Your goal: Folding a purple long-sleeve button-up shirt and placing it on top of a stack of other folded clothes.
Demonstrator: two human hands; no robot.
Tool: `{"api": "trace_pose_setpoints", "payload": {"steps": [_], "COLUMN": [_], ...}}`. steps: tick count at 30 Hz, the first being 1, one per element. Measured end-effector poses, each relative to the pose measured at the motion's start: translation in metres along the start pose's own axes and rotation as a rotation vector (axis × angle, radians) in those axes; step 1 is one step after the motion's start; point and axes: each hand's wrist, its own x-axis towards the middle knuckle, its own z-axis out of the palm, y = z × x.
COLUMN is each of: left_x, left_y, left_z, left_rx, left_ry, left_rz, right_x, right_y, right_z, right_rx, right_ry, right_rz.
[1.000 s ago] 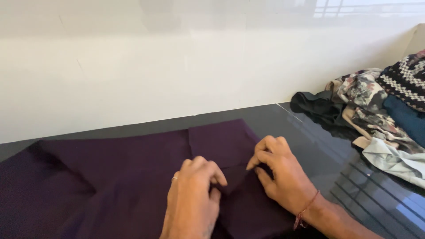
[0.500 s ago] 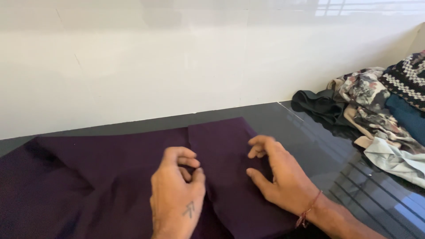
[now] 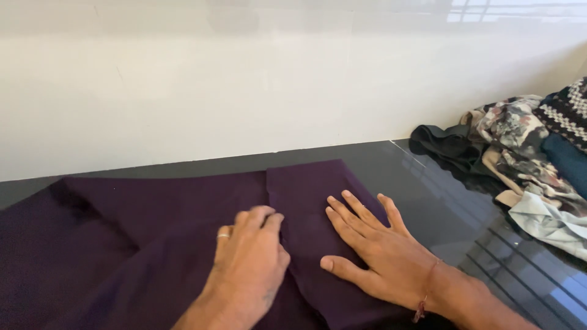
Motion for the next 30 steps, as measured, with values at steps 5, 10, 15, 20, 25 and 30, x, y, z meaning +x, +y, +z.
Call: {"api": "trace_pose_setpoints", "payload": {"steps": [5, 10, 15, 20, 25, 30], "left_x": [-0.001, -0.008, -0.011, -0.007, 0.0, -0.001], "left_y": [-0.008, -0.014, -0.021, -0.003, -0.014, -0.021], "left_z": [-0.003, 0.009, 0.022, -0.015, -0.029, -0.055], "left_rx": [-0.033, 0.01, 0.176, 0.117, 0.04, -0.313], "left_ry": [-0.059, 0.031, 0.208, -0.071, -0.276, -0.326], "left_rz": [-0.105, -0.036, 0.211, 0.098, 0.045, -0.074], "right_x": [-0.004, -0.004, 0.0, 0.01, 0.013, 0.035], "right_y": [-0.013, -0.034, -0.019, 0.025, 0.054, 0.06], "right_z": [-0.01, -0.009, 0.005, -0.012, -0.021, -0.03], "right_rx": [-0.013, 0.205, 0.437, 0.817, 0.583, 0.743], "right_ry": [0.103, 0.057, 0.081, 0.223, 0.261, -0.146], "right_rz": [-0.052, -0.179, -0.138, 0.399, 0.759, 1.037]}}
